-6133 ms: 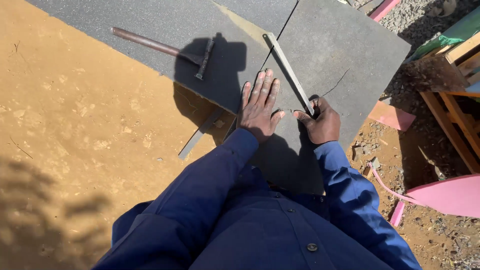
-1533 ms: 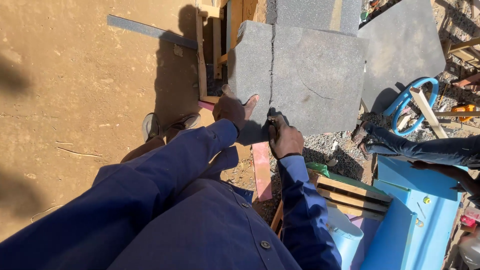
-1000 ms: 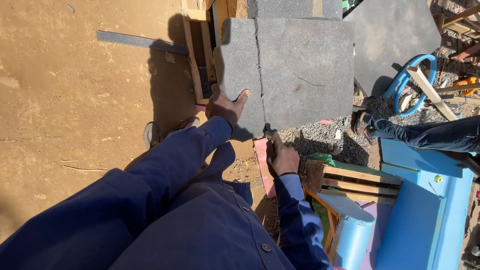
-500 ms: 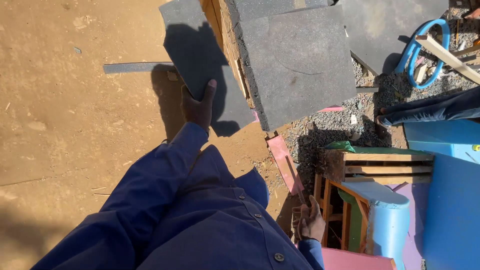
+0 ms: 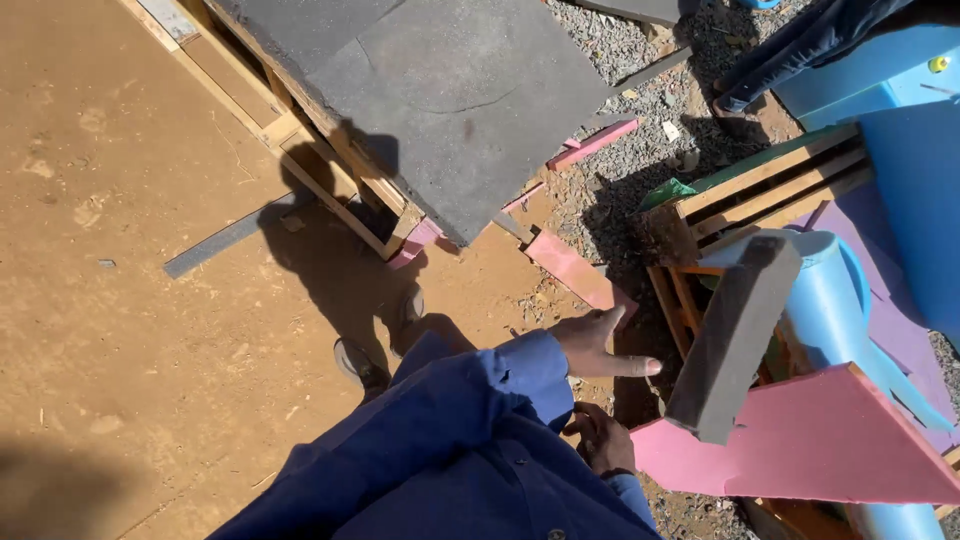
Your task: Applying adhesive to foam pieces from a squeeze bottle, joining the pieces together, and trimming foam with a hacksaw blade.
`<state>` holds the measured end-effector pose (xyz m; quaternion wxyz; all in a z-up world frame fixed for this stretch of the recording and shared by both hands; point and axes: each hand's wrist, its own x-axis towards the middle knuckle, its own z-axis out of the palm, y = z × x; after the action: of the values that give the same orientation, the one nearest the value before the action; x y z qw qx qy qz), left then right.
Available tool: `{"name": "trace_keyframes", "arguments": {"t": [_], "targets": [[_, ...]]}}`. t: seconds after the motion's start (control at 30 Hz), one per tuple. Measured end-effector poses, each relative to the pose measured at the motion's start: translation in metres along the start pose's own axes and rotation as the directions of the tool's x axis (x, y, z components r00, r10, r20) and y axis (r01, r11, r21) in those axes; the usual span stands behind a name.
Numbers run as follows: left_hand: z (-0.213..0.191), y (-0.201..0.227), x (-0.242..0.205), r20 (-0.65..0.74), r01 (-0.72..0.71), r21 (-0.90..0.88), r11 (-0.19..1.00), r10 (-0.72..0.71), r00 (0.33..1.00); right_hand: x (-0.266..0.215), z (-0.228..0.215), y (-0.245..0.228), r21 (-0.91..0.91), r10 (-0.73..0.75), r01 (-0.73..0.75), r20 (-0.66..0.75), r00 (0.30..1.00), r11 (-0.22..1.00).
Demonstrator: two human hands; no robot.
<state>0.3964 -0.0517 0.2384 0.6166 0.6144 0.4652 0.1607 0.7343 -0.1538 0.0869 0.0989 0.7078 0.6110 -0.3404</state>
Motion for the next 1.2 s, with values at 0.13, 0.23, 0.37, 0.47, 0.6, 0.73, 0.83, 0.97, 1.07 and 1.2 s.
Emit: {"name": "trace_keyframes", "arguments": {"t": [0.13, 0.23, 0.37, 0.47, 0.6, 0.73, 0.83, 0.97, 1.07, 1.2], "targets": [[-0.017, -0.096, 0.016, -0.119, 0.217, -0.269, 0.938, -0.256, 0.959, 0.005, 0.026, 0.022, 0.609, 0.366, -0.302, 0.021, 0.93, 0.733], [-0.058, -0.163, 0.007, -0.294, 0.223, -0.604, 0.765, -0.474, 0.83, 0.028, 0.023, 0.028, 0.552, 0.402, -0.344, 0.017, 0.915, 0.759], [-0.073, -0.178, 0.016, -0.24, -0.002, -0.952, 0.306, -0.746, 0.621, 0.06, -0.029, 0.012, 0.201, 0.165, -0.144, -0.092, 0.982, 0.969], [-0.08, -0.141, 0.036, -0.148, -0.171, -0.983, 0.069, -0.847, 0.51, 0.12, -0.077, 0.033, 0.227, 0.035, 0.027, -0.265, 0.964, 0.974], [-0.063, -0.182, 0.077, -0.247, -0.462, -0.887, -0.003, -0.841, 0.482, 0.178, -0.178, -0.03, 0.43, -0.012, 0.147, -0.301, 0.953, 0.891], [-0.057, -0.161, 0.083, -0.364, -0.796, -0.605, 0.015, -0.895, 0.26, 0.229, -0.256, -0.116, 0.627, -0.331, 0.515, -0.395, 0.857, 0.585], [-0.059, -0.154, 0.074, -0.396, -0.917, -0.398, 0.029, -0.907, 0.143, 0.254, -0.298, -0.192, 0.637, -0.579, 0.638, -0.345, 0.739, 0.434], [-0.058, -0.155, 0.078, -0.374, -0.938, -0.342, 0.055, -0.924, 0.082, 0.282, -0.312, -0.285, 0.653, -0.743, 0.675, -0.251, 0.621, 0.344], [-0.054, -0.196, 0.099, -0.339, -0.926, -0.346, 0.15, -0.94, -0.025, 0.273, -0.305, -0.352, 0.664, -0.83, 0.679, -0.157, 0.535, 0.312], [-0.044, -0.217, 0.122, -0.295, -0.942, -0.284, 0.181, -0.951, -0.094, 0.262, -0.284, -0.412, 0.646, -0.9, 0.713, -0.092, 0.426, 0.271]]}}
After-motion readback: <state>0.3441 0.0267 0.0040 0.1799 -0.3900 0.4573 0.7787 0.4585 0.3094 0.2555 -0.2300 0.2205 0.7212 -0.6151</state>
